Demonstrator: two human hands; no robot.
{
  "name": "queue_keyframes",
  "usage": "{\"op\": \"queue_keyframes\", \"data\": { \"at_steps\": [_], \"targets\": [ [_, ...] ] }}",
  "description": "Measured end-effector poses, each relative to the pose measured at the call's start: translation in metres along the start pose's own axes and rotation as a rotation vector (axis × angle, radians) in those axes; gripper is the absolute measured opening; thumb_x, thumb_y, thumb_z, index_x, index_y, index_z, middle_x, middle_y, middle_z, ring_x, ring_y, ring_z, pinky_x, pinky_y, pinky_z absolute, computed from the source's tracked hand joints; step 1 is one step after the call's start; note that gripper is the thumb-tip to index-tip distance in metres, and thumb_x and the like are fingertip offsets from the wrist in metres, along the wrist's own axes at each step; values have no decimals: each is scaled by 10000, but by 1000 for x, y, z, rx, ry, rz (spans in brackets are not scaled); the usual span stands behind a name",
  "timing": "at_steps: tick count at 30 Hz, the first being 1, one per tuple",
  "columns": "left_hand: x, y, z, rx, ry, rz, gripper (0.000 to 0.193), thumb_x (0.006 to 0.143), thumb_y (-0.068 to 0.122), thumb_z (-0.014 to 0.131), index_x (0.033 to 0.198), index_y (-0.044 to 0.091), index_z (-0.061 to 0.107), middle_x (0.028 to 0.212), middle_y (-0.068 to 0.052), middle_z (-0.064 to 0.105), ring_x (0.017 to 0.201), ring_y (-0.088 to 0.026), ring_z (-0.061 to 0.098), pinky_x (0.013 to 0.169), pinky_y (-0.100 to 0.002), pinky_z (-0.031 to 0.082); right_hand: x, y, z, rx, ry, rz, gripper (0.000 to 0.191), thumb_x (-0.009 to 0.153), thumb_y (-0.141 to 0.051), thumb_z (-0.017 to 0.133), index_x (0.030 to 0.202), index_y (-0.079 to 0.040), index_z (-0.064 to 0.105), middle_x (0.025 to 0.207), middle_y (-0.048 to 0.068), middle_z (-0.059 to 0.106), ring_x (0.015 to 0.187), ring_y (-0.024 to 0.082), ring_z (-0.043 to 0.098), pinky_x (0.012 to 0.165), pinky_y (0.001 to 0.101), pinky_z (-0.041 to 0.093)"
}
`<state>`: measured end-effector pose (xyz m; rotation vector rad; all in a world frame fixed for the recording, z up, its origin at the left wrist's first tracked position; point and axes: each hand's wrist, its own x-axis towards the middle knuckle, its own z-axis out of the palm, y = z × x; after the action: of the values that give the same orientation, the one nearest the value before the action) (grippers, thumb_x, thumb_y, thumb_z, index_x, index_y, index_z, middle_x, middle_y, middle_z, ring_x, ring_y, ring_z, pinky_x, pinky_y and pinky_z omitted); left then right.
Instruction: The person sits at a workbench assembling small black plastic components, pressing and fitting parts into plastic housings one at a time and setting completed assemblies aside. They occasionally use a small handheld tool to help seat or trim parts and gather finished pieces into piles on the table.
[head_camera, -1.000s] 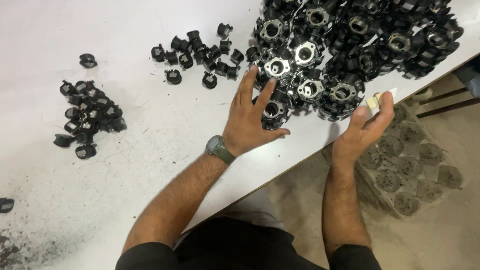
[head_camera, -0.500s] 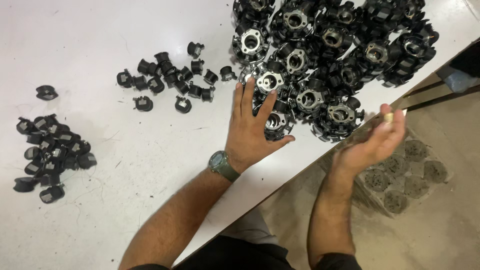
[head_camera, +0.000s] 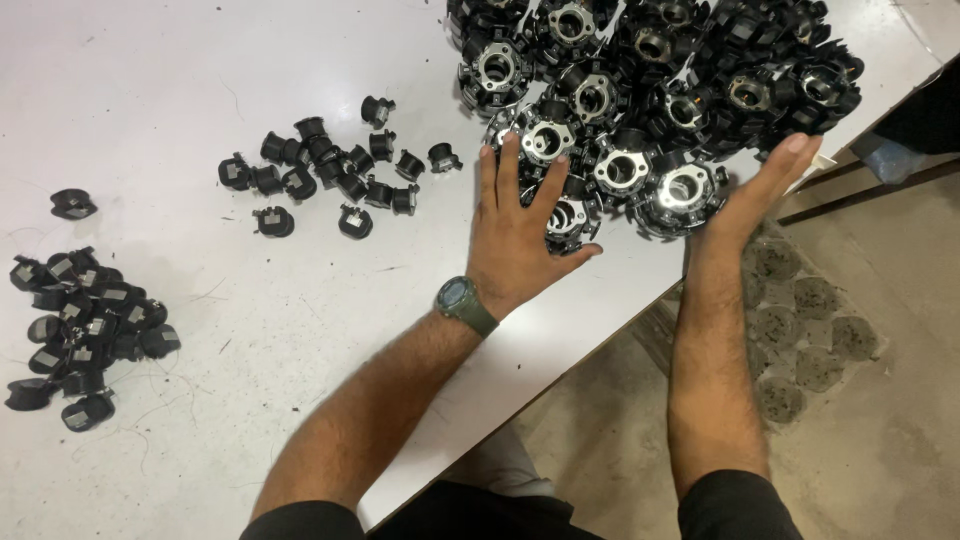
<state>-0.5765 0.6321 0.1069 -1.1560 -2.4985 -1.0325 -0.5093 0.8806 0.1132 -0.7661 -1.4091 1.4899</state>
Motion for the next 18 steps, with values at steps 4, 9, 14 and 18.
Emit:
{"op": "queue_keyframes", "data": {
  "at_steps": [4,9,14,18],
  "targets": [
    [32,2,6,14,-2,-6,1091,692,673,885,1551,202,403,1641,-286,63,1503,-596,57,1177,-722,270,16,-22,19,155,-127,-92,1046,1006,-725,517,1672,-59,63,1742,226,186,1611,388,317,1327,523,352],
    [48,19,-17,18,-142,-124,1152,660,665,865,1578,255,305,1666,-239,21,1531,-541,70,1135,-681,308,-9,-55,25,116,-94,-110,978,1051,-682,480,1664,-43,66,1728,239,193,1596,391,358,1326,483,357],
    [-14,44,-66,114,-41,-78,1156,736,703,773,1596,172,211,1649,-250,43,1516,-497,137,1173,-713,221,-50,-84,12,166,164,-317,840,1035,-519,481,1627,-58,104,1709,231,209,1554,369,287,1251,479,248],
    [-158,29,-129,234,-444,-6,794,945,637,596,1543,152,400,1651,-222,246,1545,-407,174,1230,-639,175,-83,-87,-24,-64,447,-39,754,1076,-449,511,1623,-34,199,1677,223,288,1543,367,331,1274,476,273]
  ]
}}
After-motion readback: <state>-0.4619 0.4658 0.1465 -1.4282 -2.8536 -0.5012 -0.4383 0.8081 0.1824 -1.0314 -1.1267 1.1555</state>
